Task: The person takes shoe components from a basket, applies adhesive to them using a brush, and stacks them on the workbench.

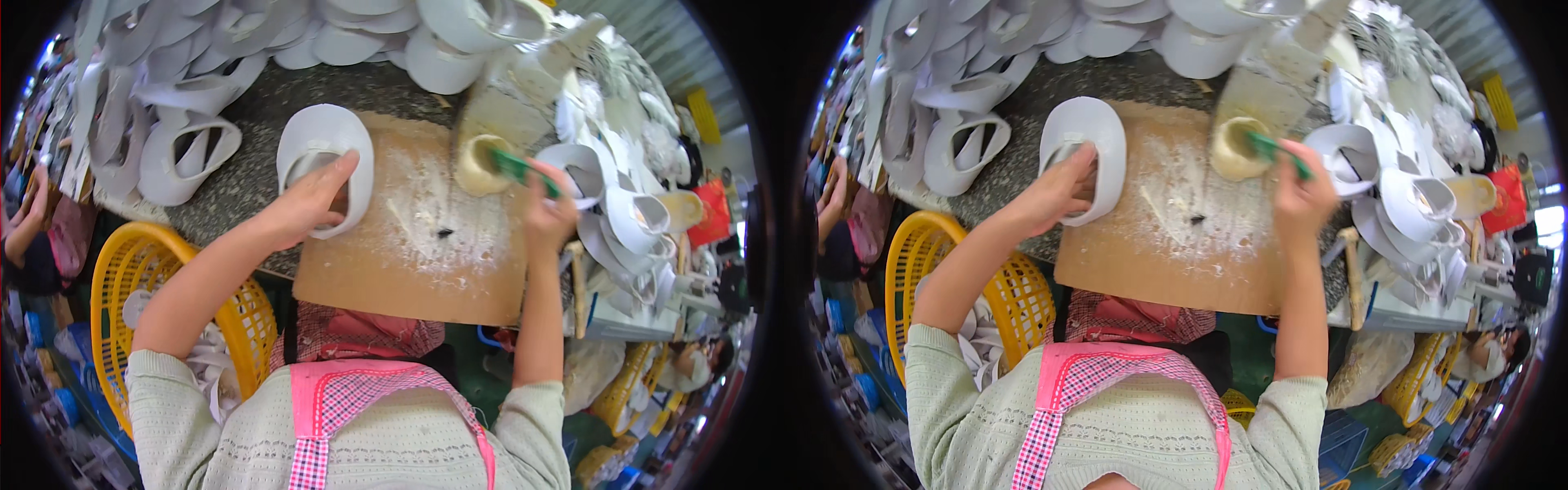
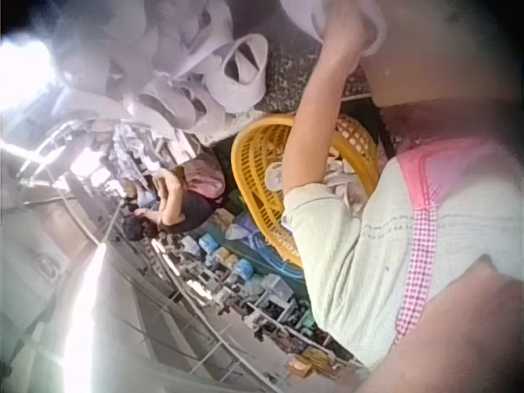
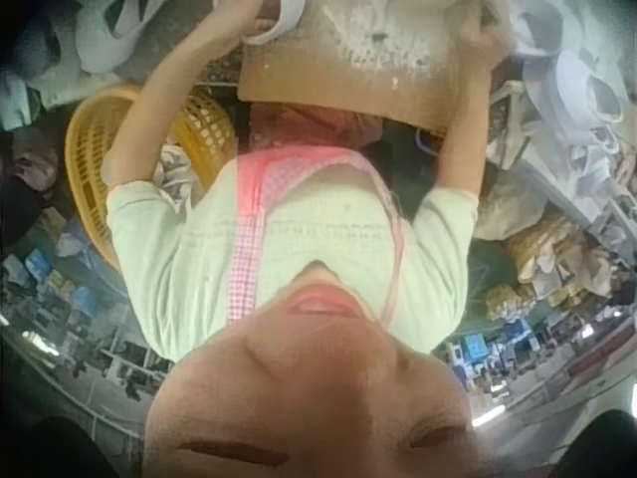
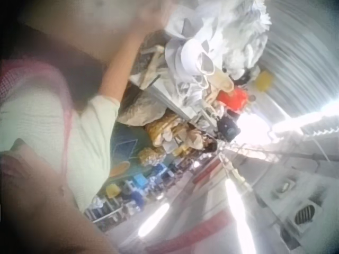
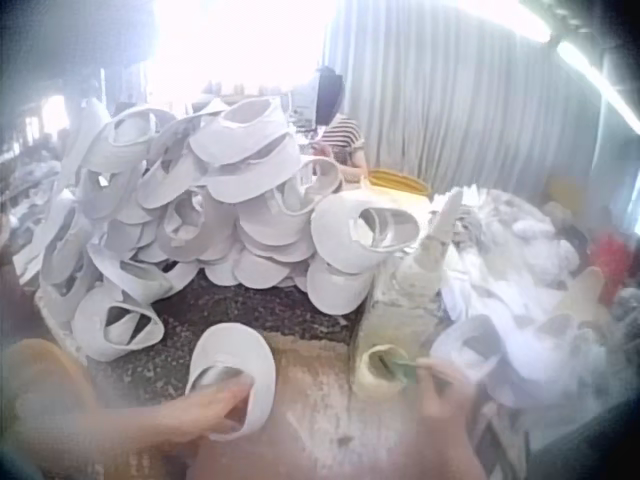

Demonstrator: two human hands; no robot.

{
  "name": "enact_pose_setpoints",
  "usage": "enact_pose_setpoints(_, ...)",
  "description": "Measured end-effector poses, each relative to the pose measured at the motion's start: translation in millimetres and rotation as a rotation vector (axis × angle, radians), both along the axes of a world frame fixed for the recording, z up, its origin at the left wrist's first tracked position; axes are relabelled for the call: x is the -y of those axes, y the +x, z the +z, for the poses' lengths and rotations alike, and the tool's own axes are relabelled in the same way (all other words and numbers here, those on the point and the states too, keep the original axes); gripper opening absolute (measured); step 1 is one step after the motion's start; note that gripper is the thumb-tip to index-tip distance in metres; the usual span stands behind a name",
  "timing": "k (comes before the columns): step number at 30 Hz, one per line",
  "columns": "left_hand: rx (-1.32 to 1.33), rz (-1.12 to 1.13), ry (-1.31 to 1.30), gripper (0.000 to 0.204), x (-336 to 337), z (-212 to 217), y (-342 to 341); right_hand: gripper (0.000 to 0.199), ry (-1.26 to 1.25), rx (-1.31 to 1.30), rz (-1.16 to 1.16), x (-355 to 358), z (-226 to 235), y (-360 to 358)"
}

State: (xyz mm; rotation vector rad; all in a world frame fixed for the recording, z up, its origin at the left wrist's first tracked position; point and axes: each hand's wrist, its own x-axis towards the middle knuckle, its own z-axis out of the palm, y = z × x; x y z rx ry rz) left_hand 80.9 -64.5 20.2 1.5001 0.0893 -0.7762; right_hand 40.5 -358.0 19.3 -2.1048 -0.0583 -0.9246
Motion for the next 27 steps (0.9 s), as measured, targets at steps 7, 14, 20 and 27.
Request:
enact_pose_setpoints(7, 1.016, -0.429, 0.906, 0.035, 0.8, 41.0, 3.4, 0.017, -0.019, 0.190, 0.143, 24.4, 9.4, -6.7)
enact_pose_setpoints(14, 1.107, -0.683, 0.641, 0.028, -51.1, 48.6, 16.3, 0.010, 0.586, 0.091, 0.178, 53.9, -9.6, -45.1)
enact_pose_setpoints(20, 1.300, -0.736, 0.641, 0.037, -59.2, 20.2, -13.8, 0.015, 0.794, -0.097, 0.100, 47.8, -10.5, -43.6)
enact_pose_setpoints(27, 1.276, -0.369, 0.506, 0.022, -15.1, 35.9, -28.7, 0.017, 1.068, -0.086, 0.395, -7.6, 6.6, -48.2)
